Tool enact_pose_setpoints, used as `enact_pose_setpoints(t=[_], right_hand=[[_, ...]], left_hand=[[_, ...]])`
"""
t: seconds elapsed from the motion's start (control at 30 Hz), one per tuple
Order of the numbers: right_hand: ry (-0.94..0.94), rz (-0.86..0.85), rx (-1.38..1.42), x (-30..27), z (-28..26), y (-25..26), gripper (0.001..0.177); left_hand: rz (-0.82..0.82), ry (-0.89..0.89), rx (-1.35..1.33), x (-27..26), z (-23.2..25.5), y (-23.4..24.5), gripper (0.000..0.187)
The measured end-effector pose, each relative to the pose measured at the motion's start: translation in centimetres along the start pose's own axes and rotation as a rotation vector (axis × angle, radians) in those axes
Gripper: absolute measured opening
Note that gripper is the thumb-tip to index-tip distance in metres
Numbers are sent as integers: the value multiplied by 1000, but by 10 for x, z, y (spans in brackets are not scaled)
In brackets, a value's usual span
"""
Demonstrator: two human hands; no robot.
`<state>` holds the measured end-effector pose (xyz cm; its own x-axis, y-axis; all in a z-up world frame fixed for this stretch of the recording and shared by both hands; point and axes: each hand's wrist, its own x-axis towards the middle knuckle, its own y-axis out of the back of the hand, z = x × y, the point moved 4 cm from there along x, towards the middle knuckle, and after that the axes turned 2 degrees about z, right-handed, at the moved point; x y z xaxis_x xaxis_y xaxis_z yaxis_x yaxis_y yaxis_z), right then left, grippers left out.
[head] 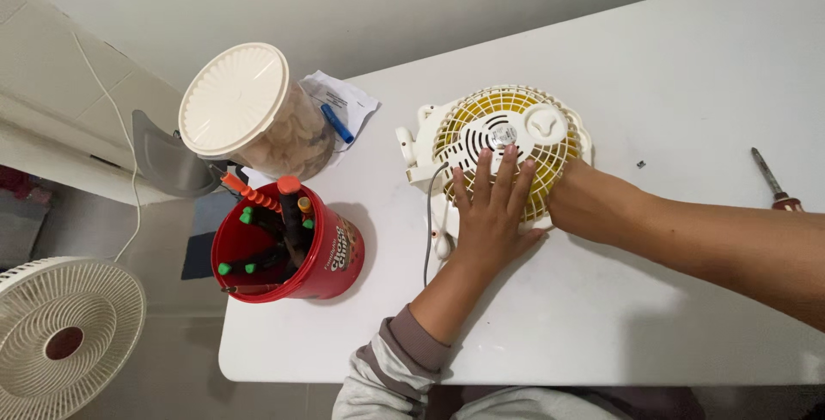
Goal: The person assembles a small white and yellow electric fan on a white table. They use a screwdriver to tighten screws on the fan's base and cage, rotate the fan to access different screw locations, and adjust the power cord.
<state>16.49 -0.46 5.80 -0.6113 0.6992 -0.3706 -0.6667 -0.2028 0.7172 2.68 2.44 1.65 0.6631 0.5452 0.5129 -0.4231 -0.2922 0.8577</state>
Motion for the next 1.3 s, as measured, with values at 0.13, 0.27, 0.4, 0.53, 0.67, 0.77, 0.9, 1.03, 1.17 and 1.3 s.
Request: enact_pose_setpoints(t=[0.13,0.27,0.4,0.53,0.67,0.77,0.9,1.03,1.17,1.3], right_hand=[[-85,86,120,1,2,4,9],[-159,-72,292,6,2,-4,9],[-244,-2,261,10,2,-3,8],[-287,-1,154,0,4,1,8],[-371,-62,371,-4,20,12,10],[-428,-159,563,-8,41,28,16],[-567,-207,722,-34,63,56,28],[-768,-182,831,-77,68,65,37],[-903,31,1029,-100,48,53,39],[-921,341,1254,-101,16,32,40]], left_hand=[[1,7,3,-1,1,-3,128],[14,3,-6,-1,1,-7,129],[8,6,3,-1,0,-9,130],[26,-3,9,-1,1,-6,130],[-30,11,21,1,-1,-6,131],[-50,12,35,1,1,-2,131],[-81,26,32,3,0,6,130],[-76,40,8,7,-7,21,128],[15,55,-219,8,-6,45,99],[84,-120,-324,-1,7,70,35]])
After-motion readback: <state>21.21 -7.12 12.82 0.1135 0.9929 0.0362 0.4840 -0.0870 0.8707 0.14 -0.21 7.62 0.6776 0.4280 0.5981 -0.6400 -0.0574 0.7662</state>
